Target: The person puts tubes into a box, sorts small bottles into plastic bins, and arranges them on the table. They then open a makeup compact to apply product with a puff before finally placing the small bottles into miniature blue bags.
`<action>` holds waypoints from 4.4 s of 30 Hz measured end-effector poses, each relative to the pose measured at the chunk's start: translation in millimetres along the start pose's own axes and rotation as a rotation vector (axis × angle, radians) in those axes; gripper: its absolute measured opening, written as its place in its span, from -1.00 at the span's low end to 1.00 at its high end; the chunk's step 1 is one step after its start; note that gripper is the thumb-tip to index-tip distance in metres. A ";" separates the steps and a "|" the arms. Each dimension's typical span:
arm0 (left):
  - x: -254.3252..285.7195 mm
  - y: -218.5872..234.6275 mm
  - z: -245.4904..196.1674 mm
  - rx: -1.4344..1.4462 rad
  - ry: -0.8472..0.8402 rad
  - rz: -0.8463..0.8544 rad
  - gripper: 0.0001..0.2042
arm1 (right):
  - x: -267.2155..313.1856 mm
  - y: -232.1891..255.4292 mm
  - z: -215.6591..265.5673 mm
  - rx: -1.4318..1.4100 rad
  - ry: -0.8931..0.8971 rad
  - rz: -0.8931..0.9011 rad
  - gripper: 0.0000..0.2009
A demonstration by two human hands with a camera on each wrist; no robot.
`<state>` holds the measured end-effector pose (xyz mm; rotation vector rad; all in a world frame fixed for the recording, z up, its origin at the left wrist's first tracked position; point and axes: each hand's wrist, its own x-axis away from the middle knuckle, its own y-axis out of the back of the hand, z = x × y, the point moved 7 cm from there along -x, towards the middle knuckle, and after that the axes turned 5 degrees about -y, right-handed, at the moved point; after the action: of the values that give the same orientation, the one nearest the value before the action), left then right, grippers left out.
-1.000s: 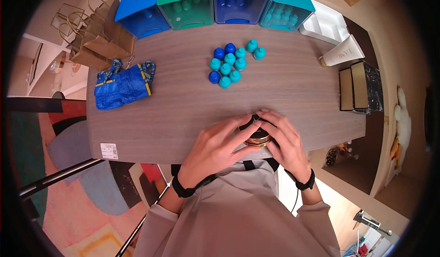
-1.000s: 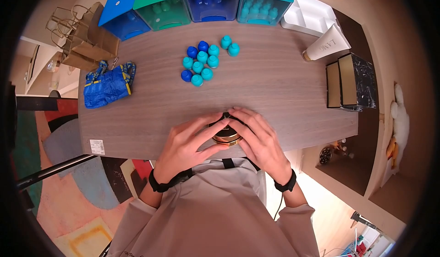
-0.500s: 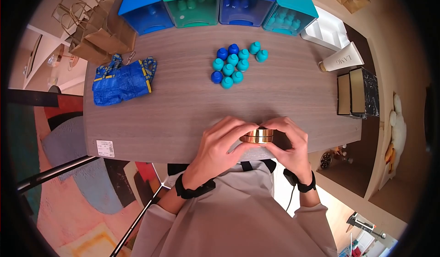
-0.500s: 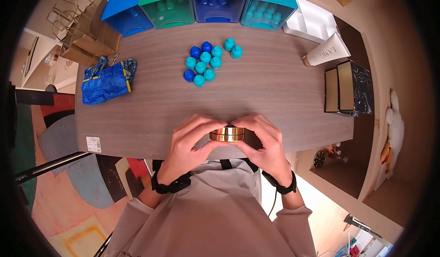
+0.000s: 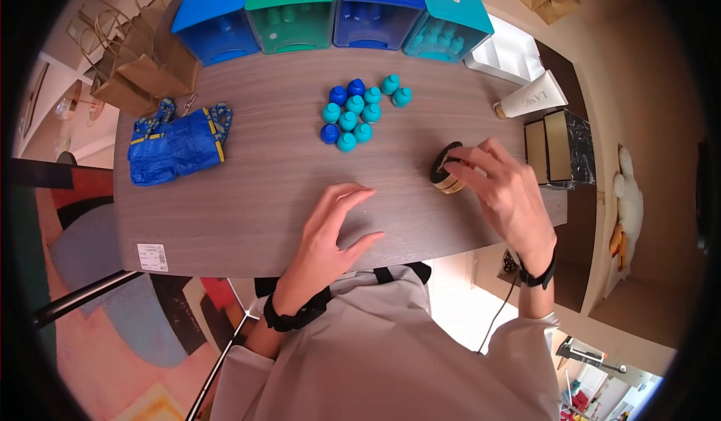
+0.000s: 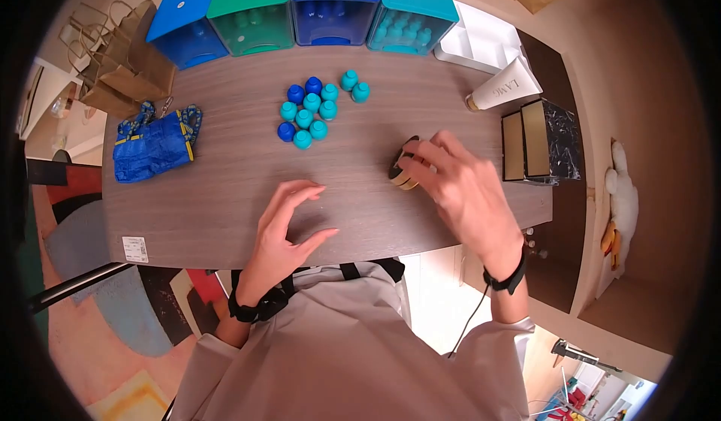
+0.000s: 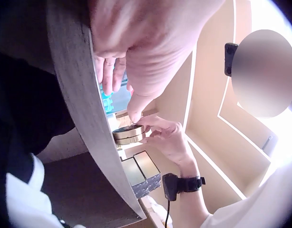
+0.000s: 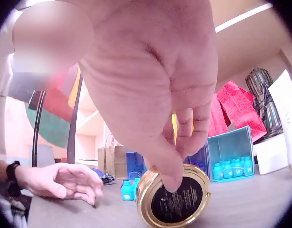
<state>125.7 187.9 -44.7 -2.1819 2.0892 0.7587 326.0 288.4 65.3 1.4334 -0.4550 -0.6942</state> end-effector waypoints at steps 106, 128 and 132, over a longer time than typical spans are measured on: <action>7.4 22.0 7.8 -0.018 0.096 -0.299 -0.29 | 49.6 -29.2 -21.0 -0.110 -0.407 0.122 0.19; 8.7 21.3 9.8 0.021 0.100 -0.312 -0.30 | -27.9 -12.5 20.1 0.195 0.170 0.125 -0.77; 7.3 20.8 8.9 0.015 0.085 -0.306 -0.30 | -25.2 -12.0 12.5 0.188 0.186 0.087 -0.77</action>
<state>102.9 182.1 -48.8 -2.4831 1.7237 0.6292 297.4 296.3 57.8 1.6285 -0.4432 -0.4519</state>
